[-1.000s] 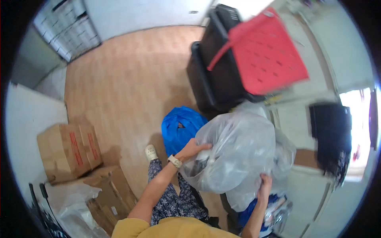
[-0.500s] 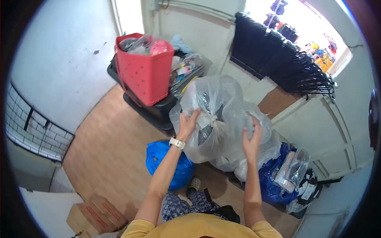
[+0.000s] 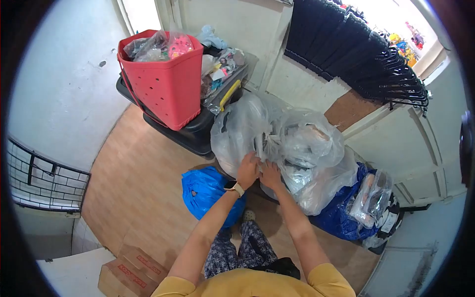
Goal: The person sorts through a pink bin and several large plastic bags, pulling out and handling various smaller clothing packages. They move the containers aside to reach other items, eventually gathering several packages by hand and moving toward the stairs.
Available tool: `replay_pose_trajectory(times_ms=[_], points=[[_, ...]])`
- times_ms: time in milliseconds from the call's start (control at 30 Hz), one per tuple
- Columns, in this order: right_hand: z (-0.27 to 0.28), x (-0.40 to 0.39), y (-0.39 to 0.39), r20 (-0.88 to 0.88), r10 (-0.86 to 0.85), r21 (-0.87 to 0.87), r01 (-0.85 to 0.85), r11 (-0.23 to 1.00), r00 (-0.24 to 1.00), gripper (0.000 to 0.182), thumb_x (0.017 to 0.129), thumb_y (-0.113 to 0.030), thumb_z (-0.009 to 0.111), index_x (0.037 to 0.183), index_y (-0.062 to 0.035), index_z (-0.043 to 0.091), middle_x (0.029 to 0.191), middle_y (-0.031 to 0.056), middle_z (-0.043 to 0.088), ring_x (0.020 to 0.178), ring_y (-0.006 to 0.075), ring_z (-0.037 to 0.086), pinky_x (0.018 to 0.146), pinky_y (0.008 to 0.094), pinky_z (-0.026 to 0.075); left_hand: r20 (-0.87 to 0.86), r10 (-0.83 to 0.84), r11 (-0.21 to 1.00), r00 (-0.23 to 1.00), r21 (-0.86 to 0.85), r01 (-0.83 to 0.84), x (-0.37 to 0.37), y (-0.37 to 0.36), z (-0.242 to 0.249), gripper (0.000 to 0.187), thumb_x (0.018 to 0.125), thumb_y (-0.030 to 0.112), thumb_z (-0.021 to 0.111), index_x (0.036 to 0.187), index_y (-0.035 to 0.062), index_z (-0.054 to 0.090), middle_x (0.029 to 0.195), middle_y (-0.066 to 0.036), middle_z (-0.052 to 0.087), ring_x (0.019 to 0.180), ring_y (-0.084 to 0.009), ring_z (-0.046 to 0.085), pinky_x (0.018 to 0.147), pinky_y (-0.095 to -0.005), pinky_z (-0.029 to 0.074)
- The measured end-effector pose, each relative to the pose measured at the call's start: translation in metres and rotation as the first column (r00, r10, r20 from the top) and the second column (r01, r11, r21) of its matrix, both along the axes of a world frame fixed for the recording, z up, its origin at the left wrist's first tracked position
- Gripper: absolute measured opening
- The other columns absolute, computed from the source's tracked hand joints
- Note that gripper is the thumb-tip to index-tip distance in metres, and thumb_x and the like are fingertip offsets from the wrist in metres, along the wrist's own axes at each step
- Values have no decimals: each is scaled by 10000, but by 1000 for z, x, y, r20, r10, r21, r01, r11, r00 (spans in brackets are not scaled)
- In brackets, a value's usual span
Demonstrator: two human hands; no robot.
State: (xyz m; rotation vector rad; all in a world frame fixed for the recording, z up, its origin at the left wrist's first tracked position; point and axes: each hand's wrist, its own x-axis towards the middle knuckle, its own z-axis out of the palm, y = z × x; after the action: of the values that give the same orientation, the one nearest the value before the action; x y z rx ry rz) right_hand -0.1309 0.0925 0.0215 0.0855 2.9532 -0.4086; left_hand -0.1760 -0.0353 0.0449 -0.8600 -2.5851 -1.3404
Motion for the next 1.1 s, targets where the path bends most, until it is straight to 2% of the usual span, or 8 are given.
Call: replay_pose_trajectory(times_ms=[367,433,600,633,700,800,1000,1100], points=[[-18,-2,9,-145,-370,-654,192,732,918,200,741,-81,525,894,41,566,870,204,553,759,323,556,679,335,438,596,274,961,755,-140,-239,-57,62,-81,471,658,163,589,1028,-92,447,1010,-290,505,968,-430,474,850,-415,394],[-15,1,13,-119,-372,-703,187,686,920,207,744,-72,521,912,43,561,868,199,553,758,307,561,670,321,439,802,395,918,449,-327,-224,-69,73,-100,648,646,264,643,1105,-98,364,1028,-318,489,1027,-413,462,890,-402,376],[-53,5,32,302,-389,-830,441,342,871,326,818,-236,512,1055,-14,514,991,132,543,847,249,549,718,377,442,588,554,824,589,-492,-283,-63,87,-138,798,613,374,676,1114,-121,301,912,-301,555,883,-397,557,767,-390,448],[-50,3,37,312,-386,-828,447,338,868,326,818,-236,512,1055,-14,514,991,132,543,847,249,549,718,377,442,652,474,878,592,-397,-267,-64,81,-108,802,608,376,679,1116,-107,290,885,-292,559,865,-391,562,750,-388,452],[-30,-11,48,839,-279,-543,756,-366,467,538,823,-432,468,1210,-68,386,1176,132,439,978,281,502,777,479,418,607,500,865,618,-311,-394,-68,87,-85,616,602,337,677,961,-95,423,748,-257,566,798,-372,578,691,-380,454],[-24,-29,60,962,81,-130,698,-704,261,697,788,-565,427,1285,-100,276,1309,133,294,1089,311,433,816,552,379,647,387,916,656,-353,-192,-105,75,5,475,621,327,626,813,-94,521,720,-278,565,696,-397,554,631,-423,437],[-112,-82,49,580,-42,-592,386,-708,814,520,832,-362,485,1237,-57,369,1227,103,443,1093,273,454,881,421,394,688,188,976,701,-213,-53,-119,17,98,269,596,206,606,730,-27,597,663,-146,576,590,-216,522,536,-324,401],[-61,-99,48,734,-318,-624,410,-665,600,343,840,-220,476,1120,-23,489,1114,105,532,1035,251,496,857,351,407,791,87,996,605,-80,-39,-115,0,132,215,594,165,598,746,14,622,615,-45,561,503,-128,470,442,-267,359]])
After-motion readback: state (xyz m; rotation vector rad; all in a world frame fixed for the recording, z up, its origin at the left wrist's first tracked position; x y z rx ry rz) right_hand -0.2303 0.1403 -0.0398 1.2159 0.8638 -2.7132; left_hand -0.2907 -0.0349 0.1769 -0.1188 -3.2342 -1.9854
